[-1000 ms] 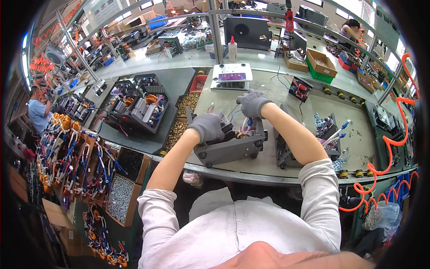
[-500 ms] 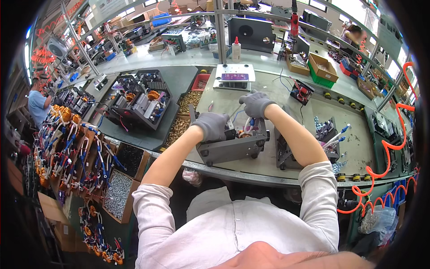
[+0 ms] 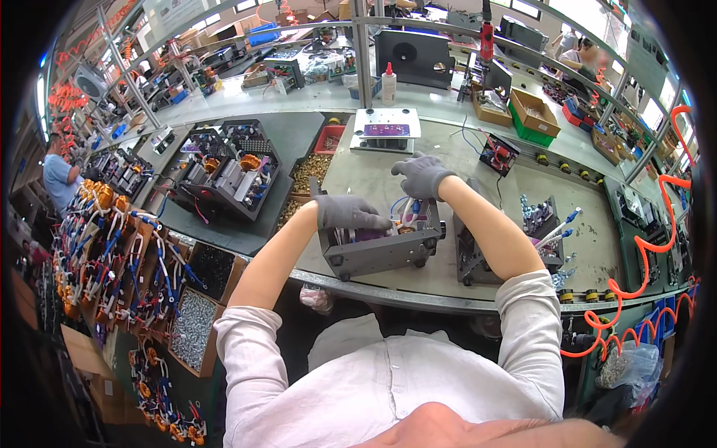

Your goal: The person assembles electronic power supply units on a factory workbench. They use a pneumatic screwdriver to secure internal components and fasten metal casings, while also handling copper wire coils and connecting various wires. The person works on multiple units sequentially, moving them between assembly stations.

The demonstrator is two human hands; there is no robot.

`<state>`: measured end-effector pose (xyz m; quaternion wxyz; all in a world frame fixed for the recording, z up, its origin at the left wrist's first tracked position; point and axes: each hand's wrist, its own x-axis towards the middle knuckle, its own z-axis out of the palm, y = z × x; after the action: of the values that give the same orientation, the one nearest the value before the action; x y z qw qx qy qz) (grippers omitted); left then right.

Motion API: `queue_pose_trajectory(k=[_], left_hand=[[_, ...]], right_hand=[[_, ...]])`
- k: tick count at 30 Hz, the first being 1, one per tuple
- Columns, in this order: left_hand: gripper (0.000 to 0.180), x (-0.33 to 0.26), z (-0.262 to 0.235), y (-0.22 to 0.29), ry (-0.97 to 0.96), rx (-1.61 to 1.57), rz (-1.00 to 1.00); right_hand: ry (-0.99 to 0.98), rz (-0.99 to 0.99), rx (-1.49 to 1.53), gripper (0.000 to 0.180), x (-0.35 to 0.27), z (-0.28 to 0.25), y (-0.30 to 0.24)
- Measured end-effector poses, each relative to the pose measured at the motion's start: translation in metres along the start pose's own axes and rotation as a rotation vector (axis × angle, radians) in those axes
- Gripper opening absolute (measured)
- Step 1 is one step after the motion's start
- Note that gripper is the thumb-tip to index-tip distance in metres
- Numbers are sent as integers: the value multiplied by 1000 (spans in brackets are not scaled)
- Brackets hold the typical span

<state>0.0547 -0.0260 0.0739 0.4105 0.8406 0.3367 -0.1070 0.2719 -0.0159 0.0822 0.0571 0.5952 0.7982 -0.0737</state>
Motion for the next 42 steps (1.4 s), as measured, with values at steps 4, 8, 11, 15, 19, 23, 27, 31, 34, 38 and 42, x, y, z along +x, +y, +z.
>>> queue_pose_trajectory(k=[4,8,11,15,19,23,27,31,34,38,42], left_hand=[[44,-16,14,33,81,453,-111],[47,-32,27,36,394,463,-50],[49,-46,55,67,622,544,5],[54,-31,61,54,505,522,-87],[45,-41,49,67,465,443,-221],[57,-34,46,53,576,548,-231],[69,-35,34,50,539,498,-310],[70,-30,32,44,491,491,-269],[68,-30,31,46,475,484,-304],[68,-21,25,42,494,467,-335],[69,-20,19,46,488,467,-355]], right_hand=[[4,-7,22,47,1,1,3],[14,-18,64,48,2,4,4],[26,-23,100,47,2,5,3],[49,7,175,47,-3,1,6],[163,-150,738,58,20,0,45],[671,104,643,46,35,-12,135],[493,533,-292,37,3,-12,185],[250,578,-855,48,-4,39,254],[106,417,-913,57,6,66,269],[118,378,-785,57,14,77,253],[82,449,-639,56,17,70,236]])
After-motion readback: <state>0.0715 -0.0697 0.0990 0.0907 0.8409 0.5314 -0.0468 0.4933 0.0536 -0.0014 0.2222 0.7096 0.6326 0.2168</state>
